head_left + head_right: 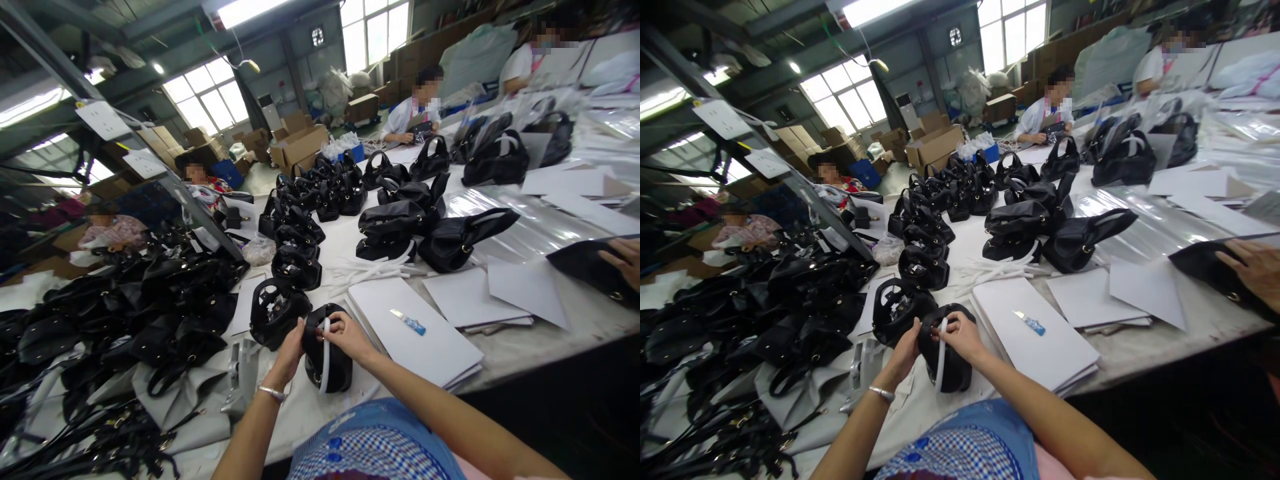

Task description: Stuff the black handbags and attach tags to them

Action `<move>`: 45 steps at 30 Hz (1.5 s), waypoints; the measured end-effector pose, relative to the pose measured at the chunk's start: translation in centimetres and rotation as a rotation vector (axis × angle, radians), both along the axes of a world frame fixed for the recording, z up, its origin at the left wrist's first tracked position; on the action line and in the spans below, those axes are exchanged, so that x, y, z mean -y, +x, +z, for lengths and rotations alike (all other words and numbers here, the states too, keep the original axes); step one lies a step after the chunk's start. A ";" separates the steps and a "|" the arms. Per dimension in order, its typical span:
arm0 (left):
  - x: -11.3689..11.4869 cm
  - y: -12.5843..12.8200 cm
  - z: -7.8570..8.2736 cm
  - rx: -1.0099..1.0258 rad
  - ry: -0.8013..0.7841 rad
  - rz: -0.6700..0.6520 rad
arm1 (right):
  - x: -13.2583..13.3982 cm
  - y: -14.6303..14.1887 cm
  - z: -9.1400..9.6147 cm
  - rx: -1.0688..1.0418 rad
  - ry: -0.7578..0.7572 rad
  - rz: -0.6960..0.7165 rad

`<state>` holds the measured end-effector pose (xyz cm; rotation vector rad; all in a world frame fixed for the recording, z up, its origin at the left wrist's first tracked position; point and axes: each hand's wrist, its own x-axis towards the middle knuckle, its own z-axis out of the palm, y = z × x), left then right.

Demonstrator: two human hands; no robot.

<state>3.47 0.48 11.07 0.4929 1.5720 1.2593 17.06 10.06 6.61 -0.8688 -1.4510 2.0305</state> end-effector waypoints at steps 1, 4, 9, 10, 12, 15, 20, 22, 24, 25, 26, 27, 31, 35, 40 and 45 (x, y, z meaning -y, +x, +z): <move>0.1 0.2 0.1 -0.022 0.031 0.019 | 0.0 -0.3 -0.3 0.031 0.058 0.000; 0.6 1.2 -0.1 -0.207 0.113 0.132 | 0.1 -0.8 -0.7 0.083 0.228 -0.016; 1.9 2.7 -2.0 -0.287 0.192 0.118 | 1.0 -1.1 -0.4 0.120 0.522 -0.035; 2.2 2.5 -2.5 -0.189 0.201 0.139 | 1.2 -1.1 -0.3 0.125 0.555 -0.038; 2.4 1.8 -3.4 0.007 0.178 0.217 | 1.5 -1.0 -0.4 0.118 0.554 -0.044; 2.0 0.2 -4.1 0.032 0.073 0.137 | 2.0 -0.4 -0.6 0.096 0.457 -0.032; 0.3 -1.3 -3.8 -0.201 0.004 -0.227 | 2.9 1.5 -0.7 0.102 0.265 0.015; -0.4 -1.5 -3.6 -0.229 -0.012 -0.273 | 3.1 2.0 -0.8 0.090 0.195 0.024; -1.0 -1.5 -3.5 -0.227 -0.029 -0.291 | 3.0 2.0 -1.1 0.084 0.142 0.021; -1.3 -1.5 -3.5 -0.232 -0.034 -0.289 | 3.0 1.7 -1.4 0.080 0.117 0.014; -1.5 -1.4 -3.6 -0.243 -0.036 -0.279 | 2.8 1.4 -1.6 0.072 0.090 0.003; -1.6 -1.2 -3.6 -0.257 -0.034 -0.259 | 2.6 1.0 -1.8 0.060 0.058 -0.017; -1.7 0.1 -3.9 -0.266 0.037 -0.149 | 1.6 -0.8 -2.0 -0.020 -0.116 -0.121; -0.8 1.0 -4.0 -0.215 0.088 -0.086 | 0.7 -2.5 -1.6 -0.107 -0.274 -0.220; 0.2 0.4 -3.4 -0.159 0.027 -0.237 | 0.6 -4.0 -1.7 -0.154 -0.349 -0.271; -0.5 -0.4 -2.5 -0.252 -0.009 -0.246 | -0.6 -2.5 -2.1 -0.157 -0.229 -0.131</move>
